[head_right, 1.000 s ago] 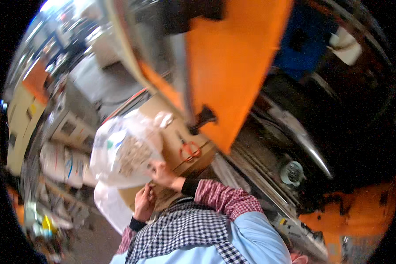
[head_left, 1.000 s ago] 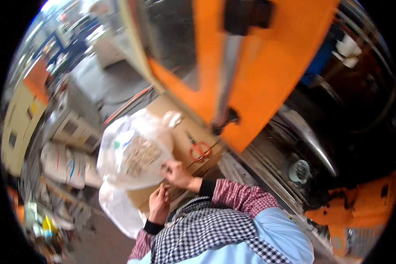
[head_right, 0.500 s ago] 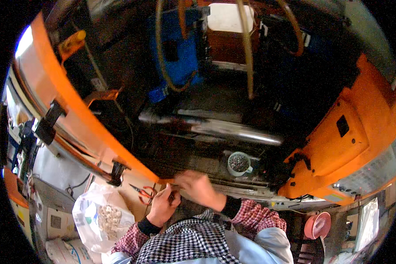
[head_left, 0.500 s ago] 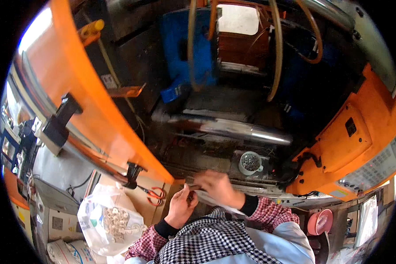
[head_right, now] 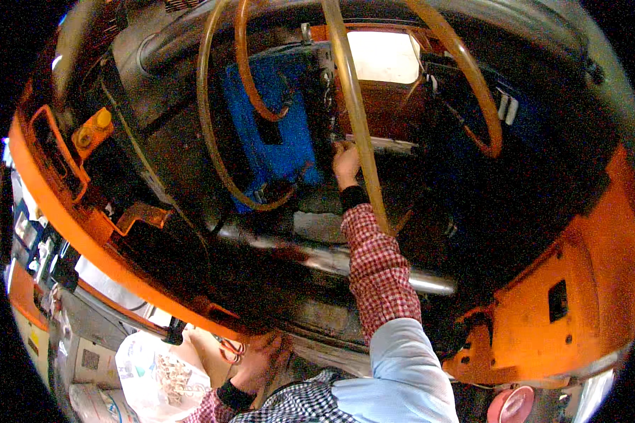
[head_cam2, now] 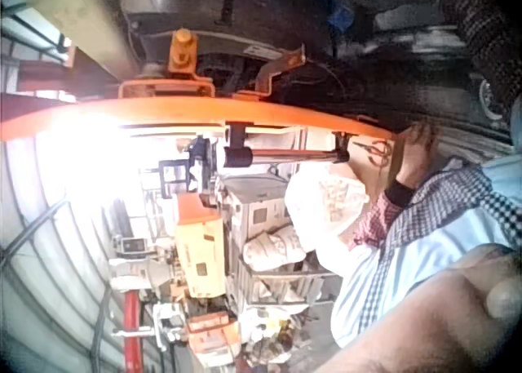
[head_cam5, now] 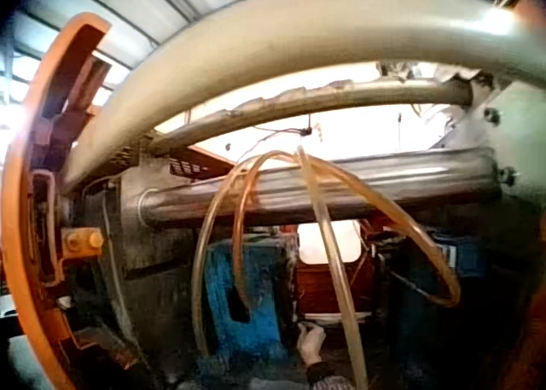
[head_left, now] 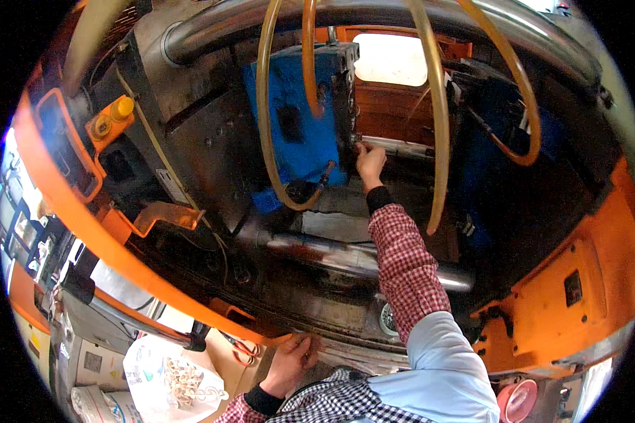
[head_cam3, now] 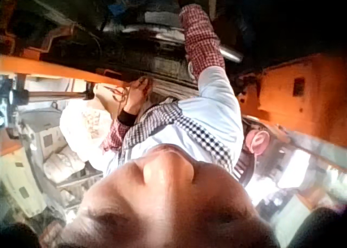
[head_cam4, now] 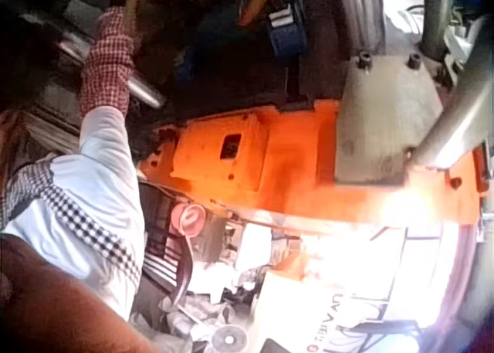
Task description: The person operates an injection molding machine, repeatedly opening the door, retrieving small white plastic parts, and placing them into a bag. They also spray a lubricant into the machine and inspect the parts before bagging them.
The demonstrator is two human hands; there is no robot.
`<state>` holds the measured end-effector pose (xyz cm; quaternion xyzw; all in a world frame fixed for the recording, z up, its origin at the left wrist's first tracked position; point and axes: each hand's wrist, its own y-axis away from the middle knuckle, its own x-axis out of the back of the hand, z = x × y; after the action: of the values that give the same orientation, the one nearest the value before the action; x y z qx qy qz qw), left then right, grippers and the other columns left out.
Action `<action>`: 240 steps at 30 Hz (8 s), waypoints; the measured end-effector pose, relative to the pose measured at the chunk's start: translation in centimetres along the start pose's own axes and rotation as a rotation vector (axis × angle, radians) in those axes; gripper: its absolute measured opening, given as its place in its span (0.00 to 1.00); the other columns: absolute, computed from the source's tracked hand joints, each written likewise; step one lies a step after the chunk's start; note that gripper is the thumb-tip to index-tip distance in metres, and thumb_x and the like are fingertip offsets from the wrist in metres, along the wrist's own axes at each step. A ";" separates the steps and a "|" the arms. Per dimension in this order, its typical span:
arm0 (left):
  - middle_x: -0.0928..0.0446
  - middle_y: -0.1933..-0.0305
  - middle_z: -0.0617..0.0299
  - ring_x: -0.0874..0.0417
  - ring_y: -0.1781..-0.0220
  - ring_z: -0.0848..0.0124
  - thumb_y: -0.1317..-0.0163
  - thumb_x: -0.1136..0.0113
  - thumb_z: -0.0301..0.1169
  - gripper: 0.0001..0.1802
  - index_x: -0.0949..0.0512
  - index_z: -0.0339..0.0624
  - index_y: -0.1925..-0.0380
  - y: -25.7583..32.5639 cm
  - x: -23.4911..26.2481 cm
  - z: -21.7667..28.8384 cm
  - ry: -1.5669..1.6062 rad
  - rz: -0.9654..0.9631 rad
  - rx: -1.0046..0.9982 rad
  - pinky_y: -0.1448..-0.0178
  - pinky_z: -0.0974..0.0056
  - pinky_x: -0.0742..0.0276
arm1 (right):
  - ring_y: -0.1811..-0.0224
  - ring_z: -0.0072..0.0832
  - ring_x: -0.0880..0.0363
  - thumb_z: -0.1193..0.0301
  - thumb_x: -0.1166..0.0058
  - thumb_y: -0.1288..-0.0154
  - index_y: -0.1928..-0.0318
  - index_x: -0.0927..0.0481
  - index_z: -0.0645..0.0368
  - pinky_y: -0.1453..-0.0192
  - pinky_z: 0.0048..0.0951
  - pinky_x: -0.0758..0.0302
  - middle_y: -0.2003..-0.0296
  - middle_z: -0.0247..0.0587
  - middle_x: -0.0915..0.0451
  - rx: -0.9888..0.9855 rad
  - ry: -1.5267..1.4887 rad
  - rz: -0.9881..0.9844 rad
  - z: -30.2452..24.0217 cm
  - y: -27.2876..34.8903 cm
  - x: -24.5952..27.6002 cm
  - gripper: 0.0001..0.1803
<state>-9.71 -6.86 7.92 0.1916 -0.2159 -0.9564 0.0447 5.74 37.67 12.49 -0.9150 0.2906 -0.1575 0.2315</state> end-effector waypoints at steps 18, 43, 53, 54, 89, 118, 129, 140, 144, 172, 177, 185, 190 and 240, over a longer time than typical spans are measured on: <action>0.23 0.67 0.56 0.39 0.79 0.79 0.30 0.62 0.32 0.13 0.30 0.34 0.57 -1.2 -1.3 2.0 -0.766 -0.062 -0.489 0.75 0.75 0.45 | 0.66 0.47 0.21 0.68 0.43 0.43 0.65 0.18 0.67 0.59 0.40 0.27 0.71 0.56 0.20 0.080 0.057 0.014 0.8 -2.2 -3.8 0.12; 0.35 0.84 0.66 0.40 0.84 0.80 0.31 0.57 0.42 0.18 0.29 0.39 0.71 -5.5 -2.7 4.1 -0.077 -0.094 -0.266 0.78 0.74 0.47 | 0.70 0.37 0.21 0.68 0.36 0.52 0.69 0.18 0.64 0.64 0.31 0.26 0.72 0.47 0.20 0.619 -0.257 -1.271 -10.5 18.0 16.0 0.12; 0.32 0.83 0.64 0.43 0.86 0.80 0.31 0.61 0.47 0.26 0.25 0.33 0.59 -6.4 -3.1 4.5 0.242 -0.217 -0.138 0.79 0.73 0.47 | 0.68 0.37 0.22 0.75 0.41 0.47 0.69 0.20 0.64 0.65 0.33 0.26 0.71 0.45 0.21 0.570 -0.321 -0.874 -8.6 17.2 15.9 0.05; 0.31 0.82 0.64 0.43 0.86 0.80 0.31 0.61 0.48 0.26 0.26 0.33 0.56 -6.4 -2.9 4.6 0.206 -0.205 -0.134 0.80 0.73 0.47 | 0.68 0.37 0.22 0.78 0.45 0.45 0.69 0.21 0.65 0.64 0.32 0.26 0.71 0.45 0.21 0.583 -0.202 -0.632 -8.4 15.5 14.9 0.03; 0.22 0.72 0.60 0.36 0.83 0.80 0.30 0.59 0.37 0.14 0.30 0.38 0.61 -5.1 -2.7 2.6 -0.027 0.058 -0.170 0.79 0.75 0.44 | 0.46 0.49 0.35 0.82 0.57 0.49 0.52 0.24 0.65 0.40 0.39 0.38 0.48 0.55 0.30 0.332 -0.015 -0.254 -4.1 -1.9 1.8 0.21; 0.32 0.85 0.67 0.44 0.87 0.82 0.30 0.66 0.50 0.29 0.22 0.35 0.62 -3.2 -3.1 4.5 -0.128 -0.063 -0.052 0.83 0.75 0.52 | 0.71 0.20 0.26 0.72 0.41 0.43 0.69 0.20 0.66 0.63 0.23 0.30 0.70 0.39 0.18 0.135 -0.569 0.046 -6.3 2.1 6.1 0.08; 0.28 0.79 0.67 0.32 0.78 0.79 0.32 0.61 0.51 0.26 0.22 0.41 0.68 -2.4 -0.6 3.5 -0.136 0.083 -0.014 0.79 0.73 0.40 | 0.62 0.38 0.19 0.76 0.43 0.46 0.61 0.18 0.64 0.56 0.32 0.26 0.65 0.49 0.18 0.266 -0.268 0.228 -7.1 -6.0 -2.5 0.10; 0.28 0.78 0.66 0.29 0.75 0.77 0.32 0.56 0.47 0.19 0.25 0.44 0.68 -3.3 -0.2 2.9 -0.253 0.116 -0.042 0.75 0.72 0.34 | 0.66 0.37 0.19 0.75 0.42 0.45 0.53 0.23 0.63 0.60 0.33 0.26 0.69 0.46 0.18 0.269 -0.122 0.177 -7.1 -6.6 -2.2 0.17; 0.27 0.76 0.67 0.28 0.73 0.77 0.33 0.55 0.46 0.19 0.24 0.43 0.67 -3.7 0.2 2.5 0.019 0.110 0.062 0.72 0.72 0.32 | 0.63 0.42 0.20 0.74 0.41 0.46 0.52 0.25 0.60 0.57 0.39 0.28 0.67 0.46 0.18 0.215 -0.168 0.135 -7.6 -6.3 -2.1 0.19; 0.24 0.58 0.50 0.21 0.55 0.63 0.34 0.54 0.26 0.13 0.30 0.28 0.54 -6.6 -0.2 -1.8 -0.254 -0.257 -0.128 0.51 0.64 0.24 | 0.52 0.52 0.26 0.84 0.58 0.45 0.46 0.32 0.69 0.49 0.41 0.29 0.56 0.60 0.24 0.528 -0.041 -0.212 -7.0 10.4 10.1 0.23; 0.21 0.67 0.54 0.20 0.74 0.69 0.37 0.52 0.24 0.09 0.27 0.34 0.58 -9.3 -5.2 -4.5 -0.836 -0.379 -0.670 0.68 0.66 0.25 | 0.70 0.45 0.26 0.86 0.56 0.51 0.51 0.25 0.62 0.63 0.41 0.28 0.70 0.49 0.24 0.476 0.037 -0.360 -9.0 28.7 28.3 0.23; 0.26 0.63 0.39 0.25 0.56 0.48 0.42 0.56 0.21 0.10 0.26 0.32 0.63 -16.9 -9.9 -11.5 -1.172 -0.564 -1.178 0.55 0.53 0.29 | 0.69 0.38 0.23 0.80 0.49 0.43 0.54 0.24 0.61 0.64 0.32 0.26 0.64 0.43 0.20 -0.148 0.536 -0.069 -6.4 49.4 44.3 0.14; 0.31 0.59 0.40 0.30 0.52 0.45 0.43 0.55 0.20 0.11 0.27 0.29 0.61 -14.4 -12.8 -11.5 -1.406 -0.627 -1.148 0.50 0.49 0.34 | 0.59 0.42 0.21 0.78 0.50 0.43 0.55 0.25 0.63 0.56 0.33 0.25 0.62 0.50 0.21 -0.370 0.548 0.250 -5.5 53.9 49.2 0.14; 0.46 0.36 0.55 0.41 0.34 0.65 0.53 0.35 0.18 0.52 0.58 0.44 0.33 4.5 -8.7 -6.0 -0.189 -1.033 -0.490 0.33 0.59 0.41 | 0.64 0.43 0.35 0.59 0.34 0.62 0.37 0.44 0.64 0.60 0.42 0.36 0.65 0.49 0.35 0.208 0.651 -0.054 -13.0 41.8 39.7 0.51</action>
<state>0.61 -11.83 7.83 0.1700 0.1304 -0.8892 -0.4043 12.13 -20.89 8.03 -0.7956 0.3072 -0.4761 0.2144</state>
